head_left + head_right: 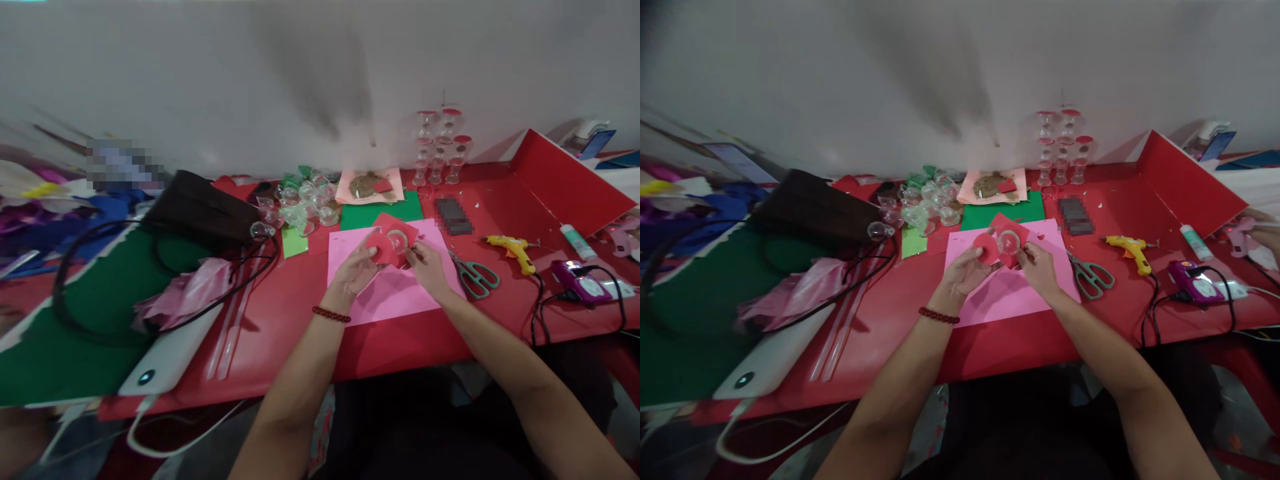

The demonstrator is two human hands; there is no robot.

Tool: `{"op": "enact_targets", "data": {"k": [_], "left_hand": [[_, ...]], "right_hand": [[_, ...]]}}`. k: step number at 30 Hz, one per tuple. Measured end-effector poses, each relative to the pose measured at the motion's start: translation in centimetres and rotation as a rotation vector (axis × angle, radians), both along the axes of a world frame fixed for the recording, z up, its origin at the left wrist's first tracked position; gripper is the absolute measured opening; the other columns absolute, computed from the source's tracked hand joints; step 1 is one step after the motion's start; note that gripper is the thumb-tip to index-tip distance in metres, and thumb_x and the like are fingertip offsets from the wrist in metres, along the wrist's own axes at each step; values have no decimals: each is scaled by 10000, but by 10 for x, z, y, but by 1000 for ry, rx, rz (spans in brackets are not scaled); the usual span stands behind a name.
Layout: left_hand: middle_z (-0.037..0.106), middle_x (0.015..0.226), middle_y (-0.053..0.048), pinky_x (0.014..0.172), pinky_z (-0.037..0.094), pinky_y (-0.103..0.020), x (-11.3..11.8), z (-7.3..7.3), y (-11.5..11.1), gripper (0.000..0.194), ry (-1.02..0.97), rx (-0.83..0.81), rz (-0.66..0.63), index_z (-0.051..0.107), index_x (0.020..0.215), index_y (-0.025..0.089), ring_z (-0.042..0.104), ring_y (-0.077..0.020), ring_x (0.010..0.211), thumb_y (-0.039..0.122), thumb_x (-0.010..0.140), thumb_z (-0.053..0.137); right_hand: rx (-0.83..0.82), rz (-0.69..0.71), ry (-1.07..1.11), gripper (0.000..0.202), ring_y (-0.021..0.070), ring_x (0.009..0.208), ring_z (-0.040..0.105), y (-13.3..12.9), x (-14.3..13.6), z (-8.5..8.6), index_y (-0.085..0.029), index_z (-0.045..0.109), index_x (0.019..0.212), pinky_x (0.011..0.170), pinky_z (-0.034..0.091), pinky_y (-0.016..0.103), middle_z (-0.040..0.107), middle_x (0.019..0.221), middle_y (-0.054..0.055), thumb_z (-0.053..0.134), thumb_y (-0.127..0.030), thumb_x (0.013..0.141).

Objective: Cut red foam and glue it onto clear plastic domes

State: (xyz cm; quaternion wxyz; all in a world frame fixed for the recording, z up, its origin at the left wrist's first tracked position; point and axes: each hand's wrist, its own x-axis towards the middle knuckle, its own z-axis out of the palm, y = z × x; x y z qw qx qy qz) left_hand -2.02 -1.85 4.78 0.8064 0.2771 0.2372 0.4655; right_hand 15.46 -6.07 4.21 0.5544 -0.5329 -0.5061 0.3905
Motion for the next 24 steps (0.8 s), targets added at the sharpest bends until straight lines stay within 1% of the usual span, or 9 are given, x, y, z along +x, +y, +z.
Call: {"op": "enact_targets", "data": {"k": [3, 6, 9, 11, 13, 15, 17, 20, 24], "left_hand": [[725, 1045, -8, 928, 525, -402, 1, -2, -2, 678, -18, 22, -31, 565, 1332, 297, 694, -174, 915, 173, 710, 806], [717, 1002, 18, 1001, 500, -449, 6, -3, -7, 767, -21, 34, -32, 511, 1377, 347, 699, -169, 910, 168, 701, 825], [723, 1019, 21, 932, 536, -407, 12, -3, -11, 728, -1, -4, 23, 538, 1347, 350, 698, -165, 870, 135, 703, 798], [733, 1029, 8, 848, 557, -363, 14, -2, -10, 604, -11, -53, 56, 597, 1279, 320, 692, -163, 829, 138, 727, 761], [745, 985, -15, 775, 560, -341, 13, -1, -7, 447, -35, -101, 63, 654, 1187, 276, 684, -170, 778, 170, 759, 730], [752, 929, -34, 724, 551, -334, 11, -1, -5, 335, -40, -129, 58, 681, 1124, 251, 677, -179, 739, 210, 793, 709], [750, 881, -38, 703, 541, -332, 9, -1, -4, 307, -38, -132, 57, 684, 1127, 249, 676, -184, 727, 247, 820, 696], [721, 788, -24, 716, 532, -325, 8, 1, -4, 330, -38, -147, 44, 673, 1168, 246, 668, -173, 698, 297, 842, 691], [698, 763, -26, 716, 513, -317, 9, 4, -6, 315, -33, -158, 38, 684, 1161, 245, 662, -173, 705, 400, 894, 624]], "right_hand": [[1, -55, 14, 363, 169, 583, 597, 1, 2, -2, -247, 488, 672, 584, 463, 285, 532, 577, -23, 597, -567, 801], [22, -131, -40, 376, 170, 617, 589, 2, 4, -4, -246, 467, 665, 600, 463, 286, 527, 595, -22, 601, -565, 812], [23, -119, -37, 355, 173, 643, 589, 2, 3, -4, -241, 490, 683, 635, 485, 302, 579, 636, -7, 620, -551, 796], [24, -92, 38, 323, 174, 658, 601, 2, 2, -2, -236, 533, 738, 665, 508, 313, 610, 675, 0, 634, -541, 776], [30, -84, 115, 313, 171, 677, 616, 2, 1, 2, -232, 564, 800, 686, 522, 314, 635, 720, 7, 646, -532, 767], [32, -87, 145, 312, 169, 698, 628, 2, 3, 4, -231, 575, 809, 694, 524, 306, 637, 733, 8, 648, -533, 776], [26, -84, 148, 315, 165, 698, 626, 2, 5, 5, -231, 569, 757, 690, 524, 299, 616, 704, 2, 639, -536, 791], [9, -79, 177, 332, 154, 657, 605, 3, 6, 4, -232, 540, 690, 659, 524, 294, 576, 654, -12, 639, -534, 787], [-25, -43, 228, 343, 146, 619, 593, 3, 5, 4, -235, 513, 674, 627, 520, 291, 573, 628, -16, 640, -539, 770]]}}
